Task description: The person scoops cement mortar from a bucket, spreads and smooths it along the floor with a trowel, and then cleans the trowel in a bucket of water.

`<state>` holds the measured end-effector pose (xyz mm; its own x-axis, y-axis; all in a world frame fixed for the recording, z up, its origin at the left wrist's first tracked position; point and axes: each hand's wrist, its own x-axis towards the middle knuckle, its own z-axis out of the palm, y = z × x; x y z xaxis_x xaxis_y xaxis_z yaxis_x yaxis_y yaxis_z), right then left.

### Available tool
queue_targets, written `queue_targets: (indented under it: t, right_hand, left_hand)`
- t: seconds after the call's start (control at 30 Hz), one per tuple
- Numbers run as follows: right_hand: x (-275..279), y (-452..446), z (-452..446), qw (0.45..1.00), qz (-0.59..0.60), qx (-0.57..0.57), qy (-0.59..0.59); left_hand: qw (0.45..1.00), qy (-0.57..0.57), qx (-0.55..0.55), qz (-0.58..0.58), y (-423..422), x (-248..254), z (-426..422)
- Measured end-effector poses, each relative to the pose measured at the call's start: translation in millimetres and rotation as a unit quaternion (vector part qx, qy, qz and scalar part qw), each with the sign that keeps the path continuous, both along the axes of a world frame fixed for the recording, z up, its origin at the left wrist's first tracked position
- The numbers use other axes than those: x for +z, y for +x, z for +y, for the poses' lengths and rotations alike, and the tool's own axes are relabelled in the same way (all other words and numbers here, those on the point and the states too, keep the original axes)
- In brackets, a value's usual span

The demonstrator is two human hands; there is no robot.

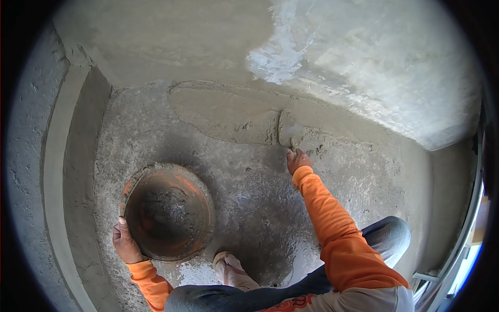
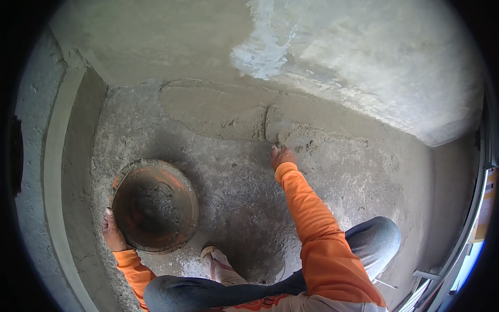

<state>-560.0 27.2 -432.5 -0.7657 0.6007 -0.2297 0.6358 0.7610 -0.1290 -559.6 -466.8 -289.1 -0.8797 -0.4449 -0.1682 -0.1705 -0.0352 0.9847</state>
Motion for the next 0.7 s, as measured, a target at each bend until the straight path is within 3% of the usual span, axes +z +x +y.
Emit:
queue_targets:
  t: [0.1,0.3,0.43,0.5,0.57,0.63,0.7]
  right_hand:
    - [76,-29,-52,0.999,-0.032,0.025,-0.036]
    - [85,-33,-18,0.962,-0.083,0.229,0.126]
    - [110,-16,3,0.931,-0.196,0.287,0.111]
    - [144,4,3,0.845,-0.205,0.468,0.158]
    - [156,1,-5,0.86,-0.244,0.427,0.139]
    - [147,-13,-3,0.915,-0.24,0.311,0.089]
    - [141,-18,-16,0.918,-0.253,0.301,0.052]
  left_hand:
    - [0.999,-0.044,-0.004,-0.01,0,-12,-12]
    - [0.999,-0.023,-0.001,-0.029,-1,-7,-13]
    - [0.999,-0.029,0.009,-0.031,-4,-4,-10]
    - [0.997,-0.062,0.009,-0.035,-3,-9,-15]
    - [0.998,-0.041,0.017,-0.039,-5,-1,-4]
    - [0.999,-0.024,0.026,-0.039,-6,3,-1]
    - [0.996,-0.062,0.014,-0.06,-5,-1,-8]
